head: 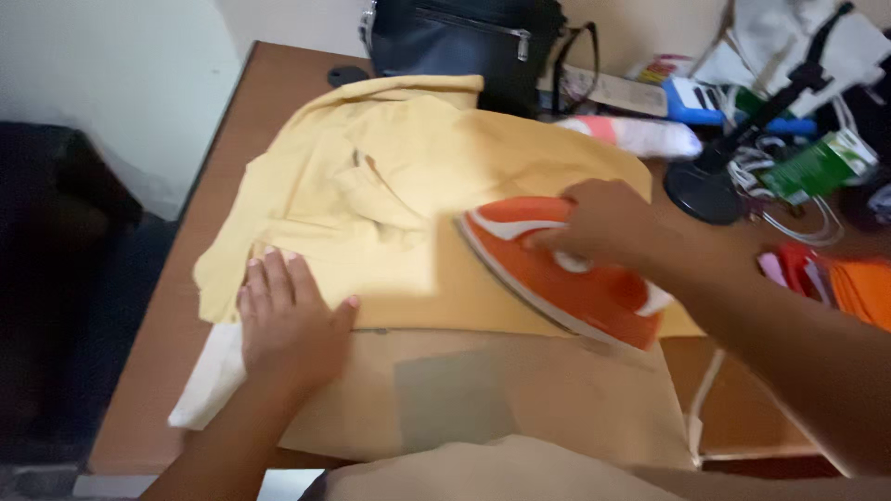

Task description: The person irons an orange pair of shorts on a table, folding them neatly after finishing. They then retrieve a yellow hoodie from a laundry bag, unfold it, and iron it on the same table.

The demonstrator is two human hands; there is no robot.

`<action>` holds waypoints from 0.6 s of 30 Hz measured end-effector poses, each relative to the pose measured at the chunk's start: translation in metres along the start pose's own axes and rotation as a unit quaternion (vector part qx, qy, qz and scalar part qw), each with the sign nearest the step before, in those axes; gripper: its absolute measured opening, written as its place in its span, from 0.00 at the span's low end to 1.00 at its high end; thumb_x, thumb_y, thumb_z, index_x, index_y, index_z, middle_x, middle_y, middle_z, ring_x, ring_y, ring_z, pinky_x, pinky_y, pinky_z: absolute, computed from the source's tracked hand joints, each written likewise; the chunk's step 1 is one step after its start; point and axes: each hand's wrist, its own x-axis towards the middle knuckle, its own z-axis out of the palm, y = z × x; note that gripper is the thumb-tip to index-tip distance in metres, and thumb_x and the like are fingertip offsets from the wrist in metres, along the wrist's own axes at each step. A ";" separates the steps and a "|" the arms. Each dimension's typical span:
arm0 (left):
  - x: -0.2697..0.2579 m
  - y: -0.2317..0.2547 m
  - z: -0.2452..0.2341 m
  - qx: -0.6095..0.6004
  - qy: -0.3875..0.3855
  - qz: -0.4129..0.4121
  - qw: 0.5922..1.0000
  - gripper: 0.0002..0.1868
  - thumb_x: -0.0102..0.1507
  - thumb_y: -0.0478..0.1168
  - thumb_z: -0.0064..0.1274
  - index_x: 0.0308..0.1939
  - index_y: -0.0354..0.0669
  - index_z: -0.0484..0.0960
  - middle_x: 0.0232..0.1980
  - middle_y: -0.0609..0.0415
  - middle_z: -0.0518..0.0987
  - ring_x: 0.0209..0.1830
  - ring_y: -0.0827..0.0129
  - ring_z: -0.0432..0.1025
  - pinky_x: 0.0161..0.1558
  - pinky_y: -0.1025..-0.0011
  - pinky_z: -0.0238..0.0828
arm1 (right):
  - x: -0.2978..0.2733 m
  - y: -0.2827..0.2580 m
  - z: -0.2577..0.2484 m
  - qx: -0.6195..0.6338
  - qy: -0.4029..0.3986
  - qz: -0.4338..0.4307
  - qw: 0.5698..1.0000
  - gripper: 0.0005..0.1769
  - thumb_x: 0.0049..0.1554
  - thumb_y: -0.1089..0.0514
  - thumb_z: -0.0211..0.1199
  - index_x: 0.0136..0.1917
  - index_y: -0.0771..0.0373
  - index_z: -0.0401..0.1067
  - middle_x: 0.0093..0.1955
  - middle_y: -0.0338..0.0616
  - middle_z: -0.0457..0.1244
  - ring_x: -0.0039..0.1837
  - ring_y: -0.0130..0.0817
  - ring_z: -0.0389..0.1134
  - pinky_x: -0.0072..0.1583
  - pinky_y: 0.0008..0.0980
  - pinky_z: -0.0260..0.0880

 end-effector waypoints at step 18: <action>0.018 -0.003 -0.056 -0.004 -0.085 0.018 0.996 0.18 0.56 0.46 0.62 0.45 0.42 0.81 0.53 0.45 0.74 0.61 0.52 0.69 0.54 0.59 0.72 | 0.069 -0.206 0.021 0.005 -0.019 -0.242 0.970 0.42 0.43 0.43 0.77 0.69 0.48 0.70 0.82 0.50 0.48 0.69 0.45 0.64 0.62 0.39 0.69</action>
